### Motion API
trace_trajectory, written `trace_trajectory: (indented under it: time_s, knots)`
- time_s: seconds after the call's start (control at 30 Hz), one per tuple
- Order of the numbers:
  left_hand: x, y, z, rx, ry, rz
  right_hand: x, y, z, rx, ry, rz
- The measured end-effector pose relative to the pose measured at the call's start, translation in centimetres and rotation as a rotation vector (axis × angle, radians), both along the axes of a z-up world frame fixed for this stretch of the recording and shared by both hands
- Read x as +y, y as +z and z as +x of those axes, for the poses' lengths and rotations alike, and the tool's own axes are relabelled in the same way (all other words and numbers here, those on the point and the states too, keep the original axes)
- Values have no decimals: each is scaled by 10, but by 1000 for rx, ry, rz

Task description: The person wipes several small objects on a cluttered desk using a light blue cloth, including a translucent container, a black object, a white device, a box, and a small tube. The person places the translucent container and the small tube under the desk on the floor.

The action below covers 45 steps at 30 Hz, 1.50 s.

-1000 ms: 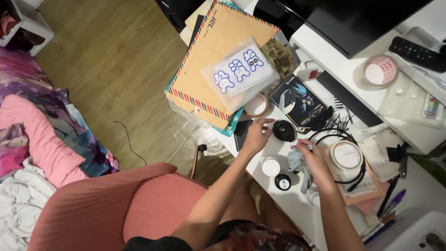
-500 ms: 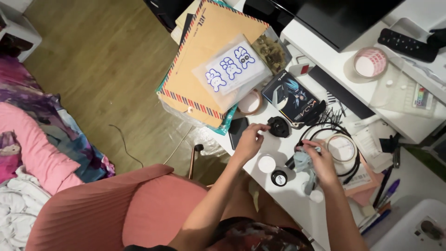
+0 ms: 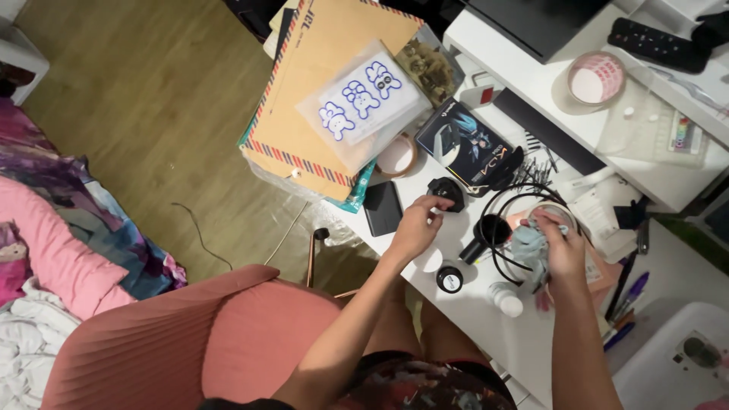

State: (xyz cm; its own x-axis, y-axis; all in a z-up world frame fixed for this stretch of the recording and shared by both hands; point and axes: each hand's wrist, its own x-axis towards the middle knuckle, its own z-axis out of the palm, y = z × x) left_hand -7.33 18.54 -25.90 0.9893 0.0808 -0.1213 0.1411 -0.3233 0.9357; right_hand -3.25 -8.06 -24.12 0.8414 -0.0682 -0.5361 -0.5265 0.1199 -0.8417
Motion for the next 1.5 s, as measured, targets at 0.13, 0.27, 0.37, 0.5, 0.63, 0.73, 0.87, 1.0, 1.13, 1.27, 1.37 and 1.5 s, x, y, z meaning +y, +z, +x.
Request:
trace_trajectory:
  time_s: [0.13,0.27,0.37,0.5,0.63,0.73,0.87,1.0,1.13,1.27,1.37,1.5]
  knots:
    - [-24,12,22,20,-40,-2,-18,-6,-3,-95,-8,6]
    - [-53,21,43,-16,-107,-33,-34,6,-10,-61,-94,-49]
    - [-80,24,58,-41,-186,-36,-56,3,-13,-74,-159,-194]
    - [-116,27,79,47,-265,-66,-95,-12,-15,-22,-266,-559]
    - [-150,-12,104,-69,-349,-6,-133,-56,-4,-170,-284,-668]
    - [-173,-28,124,-74,-316,14,-139,-67,14,-269,-288,-794]
    - [-195,-47,143,-28,-322,172,-132,-68,47,-238,-168,-877]
    - [-200,-77,143,28,-391,158,-118,-60,64,-136,-15,-1085]
    - [-186,-60,138,87,-308,63,-125,-22,53,-76,85,-1011]
    - [-172,-38,136,448,-345,-338,-136,27,27,-342,335,-846]
    - [-161,7,127,878,-573,-760,-132,85,14,-440,418,-703]
    - [-158,40,110,1198,-953,-1248,-136,143,-2,-491,539,-570]
